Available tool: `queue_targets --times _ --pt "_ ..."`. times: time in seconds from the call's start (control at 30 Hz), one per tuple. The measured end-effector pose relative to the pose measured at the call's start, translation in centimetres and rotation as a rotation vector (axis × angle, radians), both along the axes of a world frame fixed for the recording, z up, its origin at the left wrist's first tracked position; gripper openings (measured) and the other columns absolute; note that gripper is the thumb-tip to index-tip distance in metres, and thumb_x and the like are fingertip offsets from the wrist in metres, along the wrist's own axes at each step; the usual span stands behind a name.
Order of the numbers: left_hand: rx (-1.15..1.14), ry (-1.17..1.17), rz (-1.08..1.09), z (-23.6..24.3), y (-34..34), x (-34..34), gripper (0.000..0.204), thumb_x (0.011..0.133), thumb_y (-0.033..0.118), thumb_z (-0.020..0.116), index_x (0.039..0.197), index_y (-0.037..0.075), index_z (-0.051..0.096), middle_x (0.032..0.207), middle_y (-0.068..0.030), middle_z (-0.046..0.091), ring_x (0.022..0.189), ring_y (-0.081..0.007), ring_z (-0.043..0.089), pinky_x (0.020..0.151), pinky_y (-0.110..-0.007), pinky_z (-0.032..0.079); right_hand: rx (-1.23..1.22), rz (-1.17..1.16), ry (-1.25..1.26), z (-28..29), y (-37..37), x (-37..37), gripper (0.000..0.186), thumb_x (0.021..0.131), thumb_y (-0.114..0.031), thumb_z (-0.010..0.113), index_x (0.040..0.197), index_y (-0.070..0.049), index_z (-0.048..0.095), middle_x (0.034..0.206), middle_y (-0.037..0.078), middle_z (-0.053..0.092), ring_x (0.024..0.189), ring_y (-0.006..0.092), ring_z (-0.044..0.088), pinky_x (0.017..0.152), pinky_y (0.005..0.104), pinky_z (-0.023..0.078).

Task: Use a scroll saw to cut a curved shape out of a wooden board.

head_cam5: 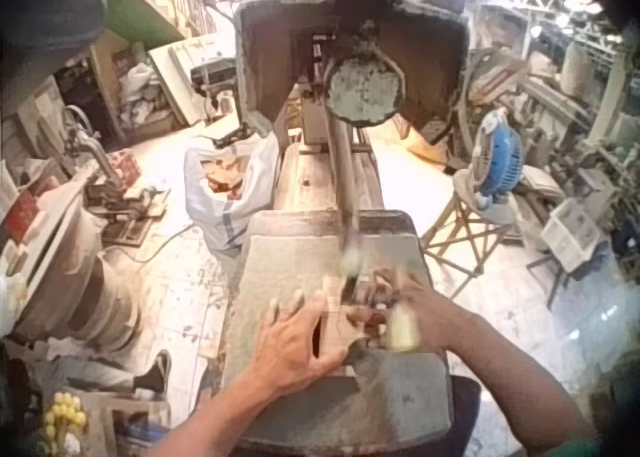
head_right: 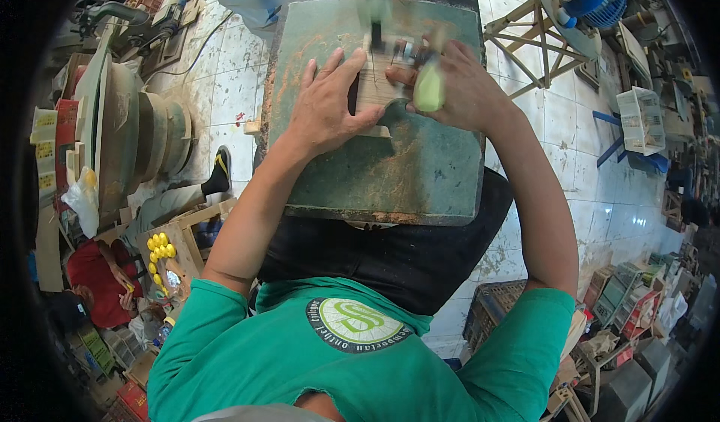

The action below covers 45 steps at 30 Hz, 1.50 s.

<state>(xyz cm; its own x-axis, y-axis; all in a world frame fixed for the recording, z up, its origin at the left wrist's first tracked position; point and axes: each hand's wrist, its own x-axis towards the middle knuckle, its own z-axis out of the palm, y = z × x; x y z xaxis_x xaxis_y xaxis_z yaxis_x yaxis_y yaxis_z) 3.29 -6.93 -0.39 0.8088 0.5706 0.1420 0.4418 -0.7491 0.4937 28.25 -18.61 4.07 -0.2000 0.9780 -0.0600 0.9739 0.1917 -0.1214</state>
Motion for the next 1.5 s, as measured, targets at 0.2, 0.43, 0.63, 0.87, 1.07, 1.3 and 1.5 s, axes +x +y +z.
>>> queue_targets --times 0.2,0.43,0.63,0.87,1.07,1.3,1.5 --pt "-0.014 0.061 -0.112 0.5 1.5 -0.2 0.095 0.090 0.053 0.078 0.165 0.007 0.042 0.170 -0.0154 0.046 0.163 -0.0376 0.032 0.135 -0.056 0.015 0.060 -0.011 0.028 0.2 -0.9 -0.4 0.068 0.091 -0.046 0.080 0.155 -0.035 0.062 0.167 0.006 0.049 0.149 0.0377 0.047 0.123 0.0542 0.041" --pt "-0.014 0.122 -0.214 0.7 3.4 -0.2 0.095 0.096 0.061 0.070 0.170 0.013 0.035 0.176 -0.0140 0.035 0.166 -0.0357 0.025 0.135 -0.057 0.015 0.117 -0.079 -0.002 0.3 -2.3 -1.9 0.065 0.092 -0.054 0.076 0.154 -0.040 0.063 0.161 0.004 0.055 0.130 0.0338 0.053 0.112 0.0493 0.042" --pt "-0.059 0.159 -0.299 1.3 4.5 -0.3 0.086 0.099 0.054 0.072 0.169 0.017 0.040 0.177 -0.0137 0.035 0.167 -0.0352 0.022 0.136 -0.058 0.014 0.131 -0.193 0.024 0.4 -3.4 -4.5 0.067 0.090 -0.049 0.079 0.153 -0.032 0.065 0.164 0.006 0.052 0.134 0.0351 0.057 0.113 0.0528 0.046" --pt "-0.091 0.161 -0.326 2.2 4.6 -0.2 0.069 0.100 0.037 0.076 0.162 0.016 0.053 0.171 -0.0090 0.047 0.164 -0.0364 0.028 0.135 -0.061 0.018 0.174 -0.349 -0.018 0.2 -4.4 -7.0 0.067 0.088 -0.049 0.082 0.150 -0.032 0.066 0.154 0.005 0.058 0.129 0.0340 0.057 0.104 0.0483 0.047" --pt "-0.134 0.215 -0.327 3.2 4.8 0.1 0.066 0.097 0.023 0.078 0.159 0.014 0.056 0.169 -0.0065 0.049 0.163 -0.0361 0.031 0.135 -0.062 0.018 0.123 -0.417 0.024 0.3 -4.6 -7.7 0.066 0.088 -0.050 0.082 0.148 -0.030 0.068 0.145 0.008 0.061 0.130 0.0346 0.056 0.103 0.0478 0.046" --pt "-0.018 0.163 -0.219 2.8 3.0 -0.8 0.058 0.103 0.034 0.071 0.156 0.015 0.059 0.167 -0.0069 0.052 0.160 -0.0346 0.038 0.131 -0.064 0.028 0.190 -0.395 0.111 -0.6 -4.8 -7.2 0.063 0.090 -0.047 0.083 0.147 -0.026 0.068 0.160 0.009 0.052 0.141 0.0374 0.052 0.111 0.0507 0.046" --pt "-0.061 0.108 -0.154 2.0 2.1 -0.8 0.059 0.103 0.033 0.073 0.157 0.014 0.059 0.167 -0.0073 0.051 0.162 -0.0348 0.034 0.132 -0.064 0.022 0.201 -0.422 0.174 -1.9 -4.9 -7.3 0.064 0.088 -0.045 0.085 0.146 -0.025 0.069 0.162 0.009 0.051 0.135 0.0380 0.057 0.108 0.0518 0.048"
